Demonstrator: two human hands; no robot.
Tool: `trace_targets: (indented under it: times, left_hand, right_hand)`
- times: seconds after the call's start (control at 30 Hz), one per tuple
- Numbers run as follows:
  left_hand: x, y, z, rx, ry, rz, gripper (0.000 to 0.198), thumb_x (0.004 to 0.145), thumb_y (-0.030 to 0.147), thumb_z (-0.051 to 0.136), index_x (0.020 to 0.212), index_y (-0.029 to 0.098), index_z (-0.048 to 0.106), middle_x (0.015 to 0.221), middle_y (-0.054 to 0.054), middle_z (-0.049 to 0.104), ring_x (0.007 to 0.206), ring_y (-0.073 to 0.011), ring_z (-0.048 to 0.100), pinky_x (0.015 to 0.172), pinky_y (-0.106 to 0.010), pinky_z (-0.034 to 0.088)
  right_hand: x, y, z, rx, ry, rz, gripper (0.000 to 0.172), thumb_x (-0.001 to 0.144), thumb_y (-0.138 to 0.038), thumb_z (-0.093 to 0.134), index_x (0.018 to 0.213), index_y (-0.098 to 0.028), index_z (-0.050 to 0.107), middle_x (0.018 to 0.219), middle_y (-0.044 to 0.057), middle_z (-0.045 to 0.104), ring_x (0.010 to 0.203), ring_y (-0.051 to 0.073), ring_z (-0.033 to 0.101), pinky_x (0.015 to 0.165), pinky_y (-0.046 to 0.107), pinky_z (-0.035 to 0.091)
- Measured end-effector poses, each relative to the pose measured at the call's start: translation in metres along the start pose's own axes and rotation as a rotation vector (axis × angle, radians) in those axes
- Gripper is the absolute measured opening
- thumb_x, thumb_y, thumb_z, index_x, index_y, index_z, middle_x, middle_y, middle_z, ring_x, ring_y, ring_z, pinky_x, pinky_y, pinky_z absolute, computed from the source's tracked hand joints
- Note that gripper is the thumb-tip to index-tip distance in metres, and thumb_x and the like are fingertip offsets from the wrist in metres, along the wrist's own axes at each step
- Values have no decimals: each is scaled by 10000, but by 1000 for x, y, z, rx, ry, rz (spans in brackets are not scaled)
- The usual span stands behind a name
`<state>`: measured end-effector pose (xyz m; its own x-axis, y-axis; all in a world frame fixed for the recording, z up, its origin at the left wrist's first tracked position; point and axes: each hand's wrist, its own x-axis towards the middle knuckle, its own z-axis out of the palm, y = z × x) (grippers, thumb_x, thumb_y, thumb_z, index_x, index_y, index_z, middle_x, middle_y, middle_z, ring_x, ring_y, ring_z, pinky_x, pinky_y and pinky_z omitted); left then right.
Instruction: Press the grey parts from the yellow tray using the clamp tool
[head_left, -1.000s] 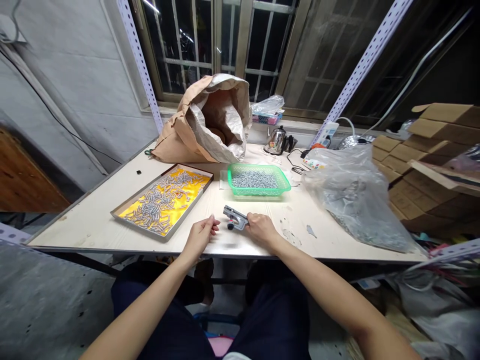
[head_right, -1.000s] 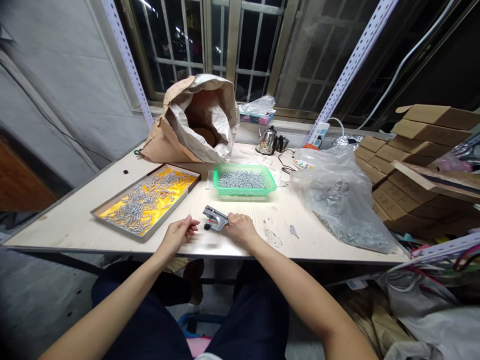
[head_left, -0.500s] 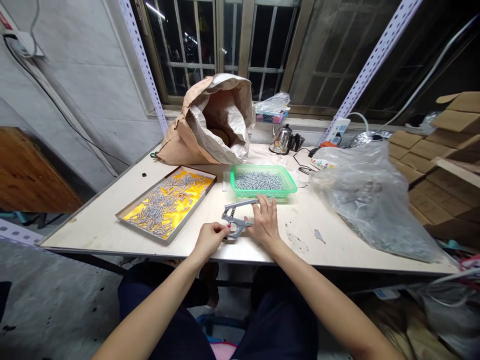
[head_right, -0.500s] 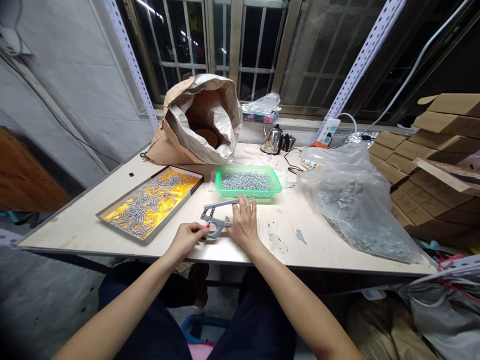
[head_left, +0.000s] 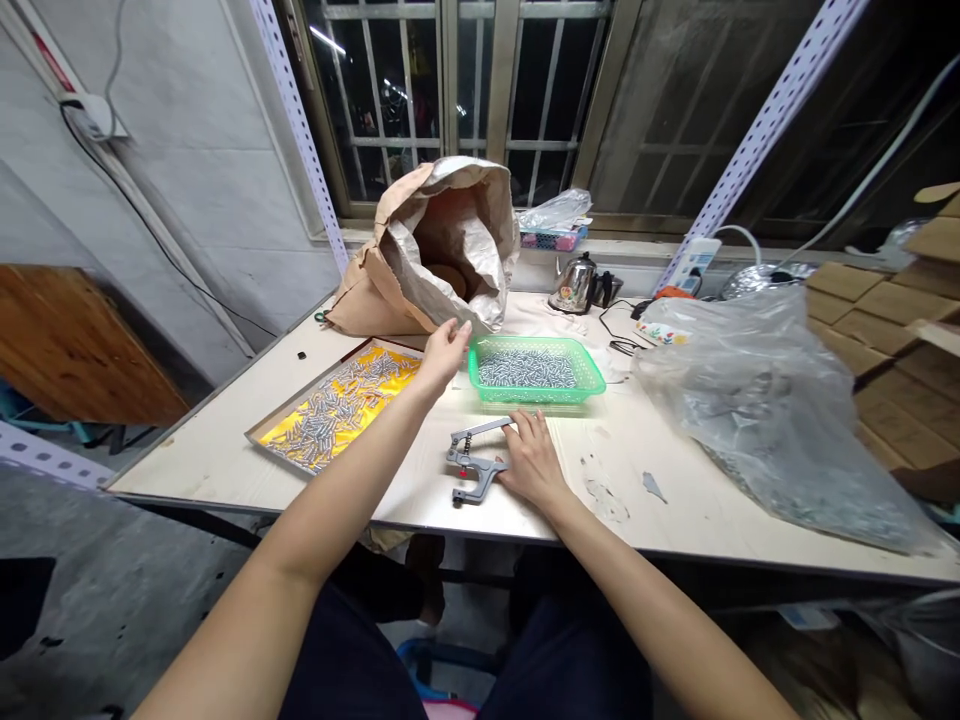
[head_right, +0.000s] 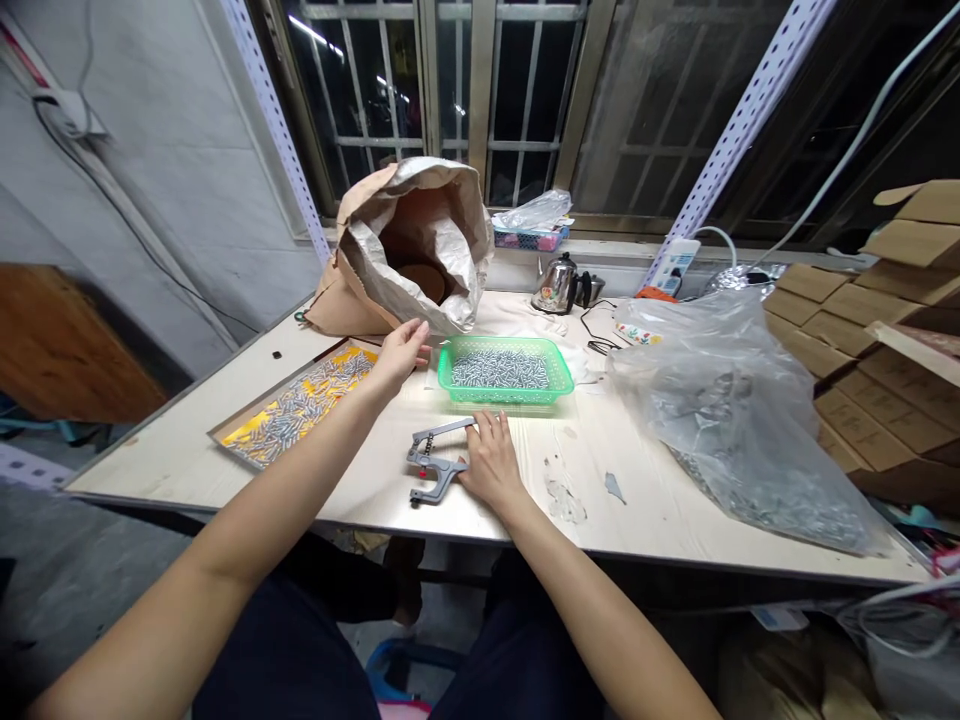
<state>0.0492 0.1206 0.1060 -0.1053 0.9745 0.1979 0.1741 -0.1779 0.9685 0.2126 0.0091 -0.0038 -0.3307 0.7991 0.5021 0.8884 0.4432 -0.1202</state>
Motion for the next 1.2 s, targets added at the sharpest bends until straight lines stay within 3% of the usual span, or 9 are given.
trace_targets:
  times: [0.1,0.27,0.37,0.5,0.67,0.77,0.87,0.97,1.2]
  left_hand:
    - [21,-19,-9,233,6,41,342,833,331,539,1045,85,646,1020,-135,677,839,-193,631,728,-275,462]
    - [32,-68,-70,814,94,-50,230,832,231,497,925,109,668,985,-154,687,923,-243,619,812,-321,437]
    - [41,-83,-95,946,84,-122,164,789,171,525,859,110,659,958,-175,680,932,-267,613,811,-342,432]
    - [52,-93,-92,971,-11,-134,40,685,127,620,722,133,632,874,-152,684,922,-274,607,812,-333,428]
    - [49,-89,-77,959,-37,-115,121,640,28,586,727,102,624,906,-201,670,968,-325,598,834,-368,416]
    - [30,-74,-80,920,-4,-60,175,719,50,518,840,105,632,931,-172,671,1003,-295,592,855,-363,420]
    - [-11,-56,-85,529,0,-62,142,787,151,511,858,123,630,780,-97,670,828,-228,640,775,-332,479]
    - [-64,-47,-85,36,-66,-212,167,770,229,588,893,118,611,666,-43,638,593,-161,632,642,-309,524]
    - [-141,-60,-69,-244,-130,-499,176,749,259,651,831,131,563,596,-14,618,532,-150,649,535,-256,523]
  right_hand:
    - [0,1,-1,7,7,13,395,696,-243,593,1059,-86,574,1255,184,502,1254,310,358,1122,517,189]
    - [1,2,-1,11,6,14,380,698,-239,587,1050,-98,576,1245,180,511,1239,313,375,1111,527,205]
    - [1,2,1,8,-5,11,376,695,-231,585,1046,-95,580,1242,177,515,1233,315,384,1116,522,199]
    - [1,2,3,-1,-4,2,371,692,-221,581,1045,-108,576,1234,176,522,1225,313,392,1106,528,217]
    - [2,0,2,-10,-8,17,388,683,-222,590,1055,-115,571,1235,165,519,1221,307,394,1109,526,208]
    - [1,-1,0,-10,-10,23,406,692,-230,590,1080,-112,561,1250,170,511,1242,302,380,1111,527,198]
    - [1,-2,0,-14,21,27,403,723,-247,571,1101,-110,548,1289,187,490,1274,305,353,1106,543,190]
    - [0,-2,1,-30,72,39,409,742,-243,552,1124,-97,535,1324,195,466,1302,306,320,1114,547,163]
    - [-1,-5,3,-57,131,34,418,740,-216,551,1138,-90,531,1326,191,468,1314,296,304,1126,536,146]
